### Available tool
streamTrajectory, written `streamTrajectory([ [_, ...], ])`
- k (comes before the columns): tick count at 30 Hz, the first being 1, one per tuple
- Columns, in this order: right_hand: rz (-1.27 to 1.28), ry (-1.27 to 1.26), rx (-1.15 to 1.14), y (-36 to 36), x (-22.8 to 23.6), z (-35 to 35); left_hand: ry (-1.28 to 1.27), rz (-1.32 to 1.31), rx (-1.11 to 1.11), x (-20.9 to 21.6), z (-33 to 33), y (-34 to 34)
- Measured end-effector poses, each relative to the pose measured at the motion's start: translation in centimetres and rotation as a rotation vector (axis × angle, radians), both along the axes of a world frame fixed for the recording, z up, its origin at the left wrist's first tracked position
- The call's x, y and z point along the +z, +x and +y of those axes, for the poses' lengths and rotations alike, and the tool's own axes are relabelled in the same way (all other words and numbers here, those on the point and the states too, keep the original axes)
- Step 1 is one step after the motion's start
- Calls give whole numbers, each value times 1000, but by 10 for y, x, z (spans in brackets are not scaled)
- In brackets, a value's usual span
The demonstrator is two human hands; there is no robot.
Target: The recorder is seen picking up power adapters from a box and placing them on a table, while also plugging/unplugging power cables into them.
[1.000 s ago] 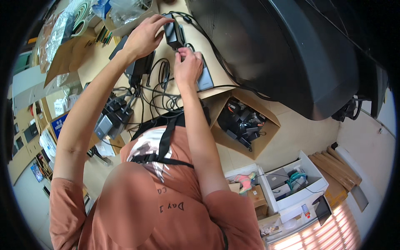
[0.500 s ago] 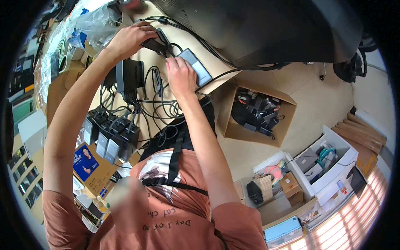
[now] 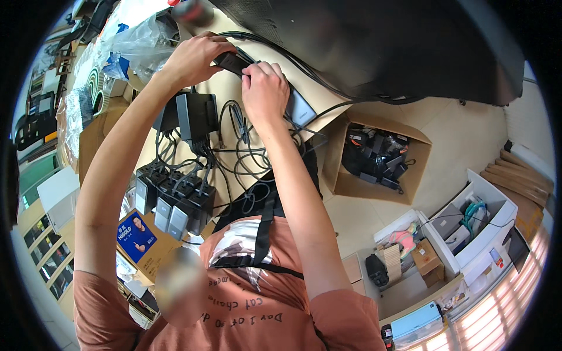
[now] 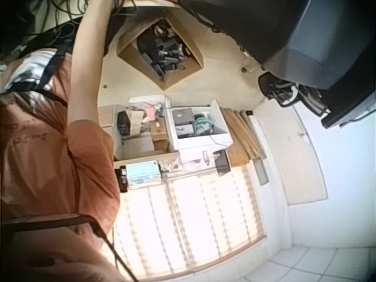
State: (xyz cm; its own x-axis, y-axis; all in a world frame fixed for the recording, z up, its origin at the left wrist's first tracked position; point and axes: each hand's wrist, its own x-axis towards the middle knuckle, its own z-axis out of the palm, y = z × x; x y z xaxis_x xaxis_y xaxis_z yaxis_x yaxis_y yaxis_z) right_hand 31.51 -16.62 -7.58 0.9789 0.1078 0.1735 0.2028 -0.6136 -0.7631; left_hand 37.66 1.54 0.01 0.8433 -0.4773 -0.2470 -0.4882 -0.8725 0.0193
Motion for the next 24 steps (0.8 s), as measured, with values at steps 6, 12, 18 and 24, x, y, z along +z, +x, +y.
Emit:
streamTrajectory([
  [6,-113,-58,19,5,-9,4,-68,-25,17,0,1,4],
  [12,-151,1,42,9,-14,4,-62,14,29,2,4,5],
  [18,-215,-21,58,11,-15,9,-88,8,49,0,8,5],
  [24,-297,20,128,16,-18,6,-128,-54,46,-3,7,2],
])
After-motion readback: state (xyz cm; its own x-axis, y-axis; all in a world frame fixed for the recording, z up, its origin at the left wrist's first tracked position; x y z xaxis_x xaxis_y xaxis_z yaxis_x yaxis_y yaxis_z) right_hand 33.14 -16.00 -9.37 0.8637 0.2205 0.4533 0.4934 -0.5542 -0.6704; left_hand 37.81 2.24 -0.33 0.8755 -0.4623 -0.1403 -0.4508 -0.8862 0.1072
